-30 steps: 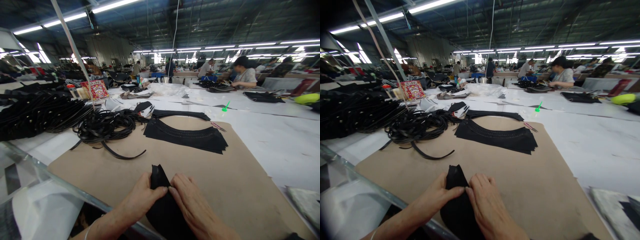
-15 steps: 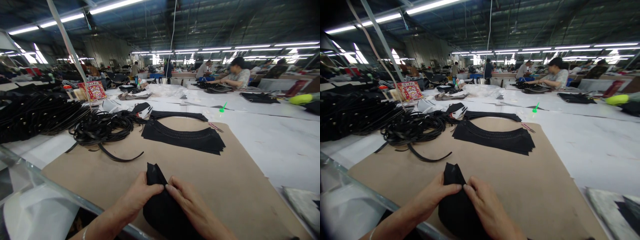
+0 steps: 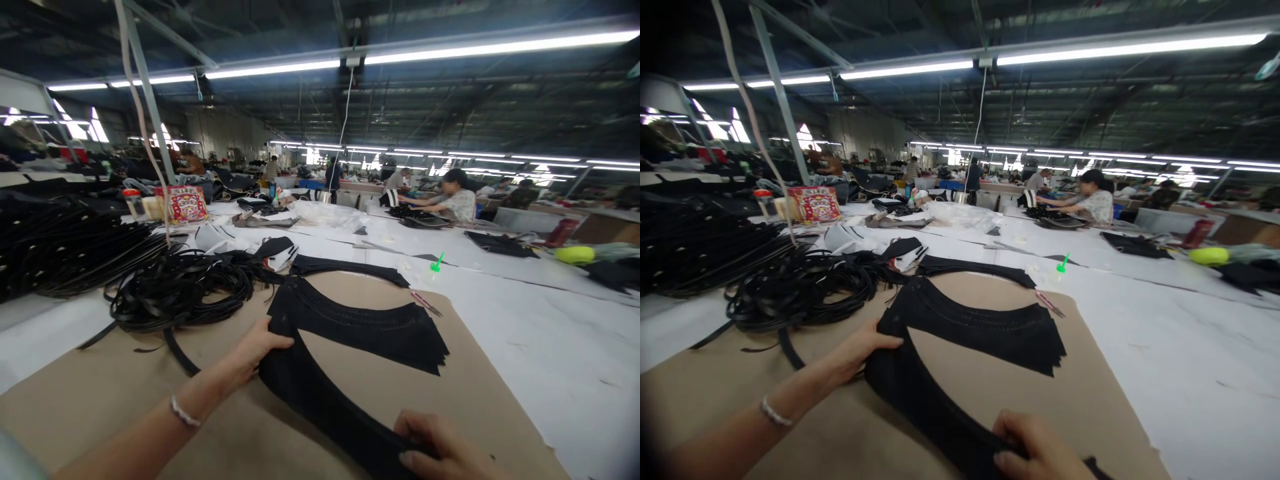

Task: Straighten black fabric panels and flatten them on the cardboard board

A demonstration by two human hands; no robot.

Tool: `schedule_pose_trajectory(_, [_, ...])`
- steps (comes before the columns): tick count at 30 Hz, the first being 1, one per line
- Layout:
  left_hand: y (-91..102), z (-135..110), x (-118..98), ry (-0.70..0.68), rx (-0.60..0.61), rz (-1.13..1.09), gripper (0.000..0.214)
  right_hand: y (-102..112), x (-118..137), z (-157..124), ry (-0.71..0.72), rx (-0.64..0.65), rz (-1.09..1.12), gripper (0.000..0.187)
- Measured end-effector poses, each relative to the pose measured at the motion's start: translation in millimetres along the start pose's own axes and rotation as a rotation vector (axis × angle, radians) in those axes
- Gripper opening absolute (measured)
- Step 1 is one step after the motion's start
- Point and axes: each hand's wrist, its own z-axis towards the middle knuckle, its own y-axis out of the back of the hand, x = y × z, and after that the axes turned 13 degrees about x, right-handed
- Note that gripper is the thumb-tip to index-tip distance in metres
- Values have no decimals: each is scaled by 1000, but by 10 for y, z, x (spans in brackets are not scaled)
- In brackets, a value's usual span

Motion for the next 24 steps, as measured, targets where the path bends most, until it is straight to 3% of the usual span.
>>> schedule_pose_trajectory(3, [147, 418, -31, -53, -68, 112, 29, 482, -16, 133, -24, -160, -292, 9])
schedule_pose_trajectory(6, [289, 816, -11, -111, -201, 284, 27, 891, -2, 454, -20, -279, -565, 8])
schedule_pose_trajectory(10, [422, 1132, 72, -159, -408, 580, 44, 1149, -19, 943, 25, -345, -665, 12])
schedule_pose_trajectory(12, [405, 1162, 135, -204, -488, 735, 54, 1158, -60, 1116, 56, -392, -697, 18])
schedule_pose_trajectory(14, [321, 1141, 217, -272, -495, 888, 57, 1120, -123, 1214, 87, -452, -708, 24])
schedule_pose_trajectory(17, [142, 1106, 375, -379, -300, 1084, 50, 1012, -234, 1185, 96, -557, -678, 28])
schedule_pose_trajectory(20, [18, 1075, 557, -411, 30, 1343, 47, 819, -326, 884, 47, -643, -614, 29])
schedule_pose_trajectory(21, [6, 1061, 617, -410, 91, 1380, 47, 728, -351, 728, 22, -660, -593, 28])
schedule_pose_trajectory(23, [28, 1059, 725, -410, 120, 1449, 50, 511, -399, 369, -27, -671, -553, 27])
schedule_pose_trajectory(24, [53, 1084, 771, -430, 69, 1491, 50, 395, -430, 180, -59, -673, -532, 27])
